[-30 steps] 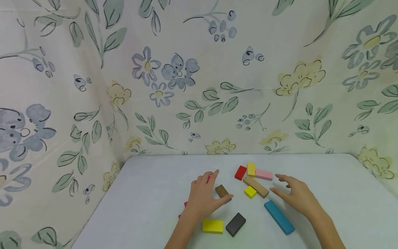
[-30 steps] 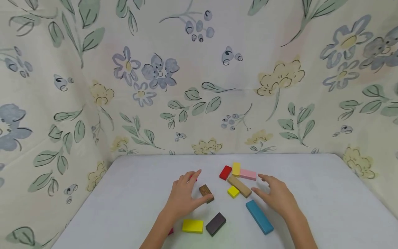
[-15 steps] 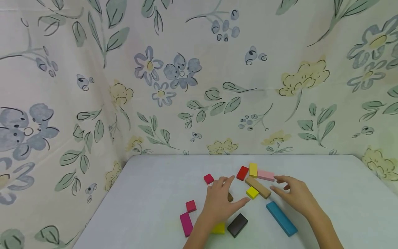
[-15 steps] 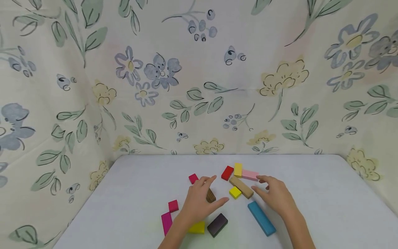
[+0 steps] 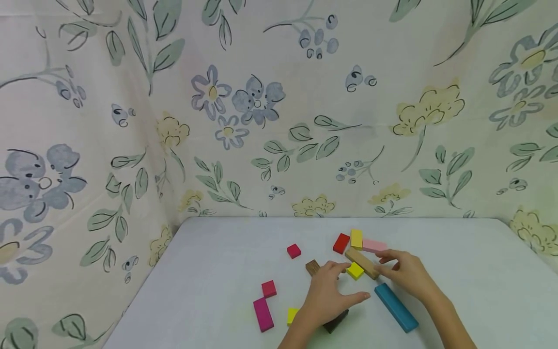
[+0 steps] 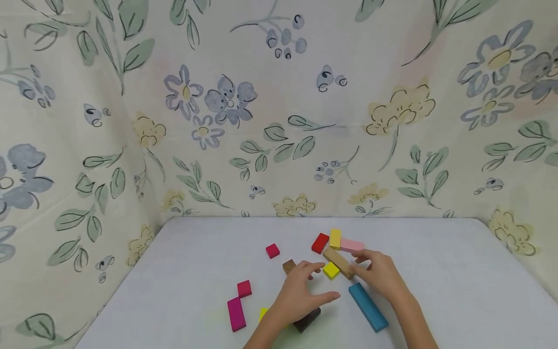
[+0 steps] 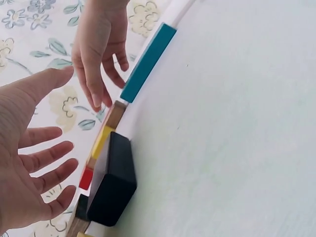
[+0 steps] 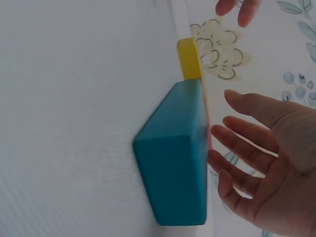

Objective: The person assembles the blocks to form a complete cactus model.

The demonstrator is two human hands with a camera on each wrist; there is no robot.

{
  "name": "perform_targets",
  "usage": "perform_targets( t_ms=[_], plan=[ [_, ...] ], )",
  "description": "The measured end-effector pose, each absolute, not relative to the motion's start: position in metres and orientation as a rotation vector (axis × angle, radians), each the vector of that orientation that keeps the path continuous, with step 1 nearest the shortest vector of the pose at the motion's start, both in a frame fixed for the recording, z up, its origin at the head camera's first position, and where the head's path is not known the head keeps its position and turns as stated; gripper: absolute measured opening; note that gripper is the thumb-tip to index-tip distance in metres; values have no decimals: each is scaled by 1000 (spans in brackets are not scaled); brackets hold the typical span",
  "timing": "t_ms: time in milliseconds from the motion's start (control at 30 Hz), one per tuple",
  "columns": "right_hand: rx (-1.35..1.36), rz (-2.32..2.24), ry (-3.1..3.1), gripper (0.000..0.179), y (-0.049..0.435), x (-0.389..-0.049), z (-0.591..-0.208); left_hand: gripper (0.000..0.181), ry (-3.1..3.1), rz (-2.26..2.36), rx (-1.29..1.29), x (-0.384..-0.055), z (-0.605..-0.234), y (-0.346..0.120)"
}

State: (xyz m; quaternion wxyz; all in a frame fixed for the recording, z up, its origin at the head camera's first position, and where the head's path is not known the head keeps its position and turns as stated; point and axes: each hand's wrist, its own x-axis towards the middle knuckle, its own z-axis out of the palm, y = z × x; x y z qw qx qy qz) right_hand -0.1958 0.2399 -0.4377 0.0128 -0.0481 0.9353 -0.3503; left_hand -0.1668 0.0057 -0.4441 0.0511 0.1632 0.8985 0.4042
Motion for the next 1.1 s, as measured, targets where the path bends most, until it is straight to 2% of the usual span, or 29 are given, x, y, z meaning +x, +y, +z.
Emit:
perform_targets(
  t_ms=[200,367,533,833,1100],
  plan=[
    [-197,-1144,2863,35,242,-199,-445,55,2624,1359,516,-167,-448,14],
    [-236,-1178,2814,36,245,-204,-450,37,2580,1397,483,-166,-449,24],
    [-275,-1193,2784,37,248,-209,-454,27,2550,1413,484,-166,-454,35],
    [-360,-1223,2753,36,254,-212,-456,21,2741,1309,373,-165,-462,62],
    [-331,-1262,2715,40,257,-214,-460,26,2908,1155,188,-161,-464,79]
  ],
)
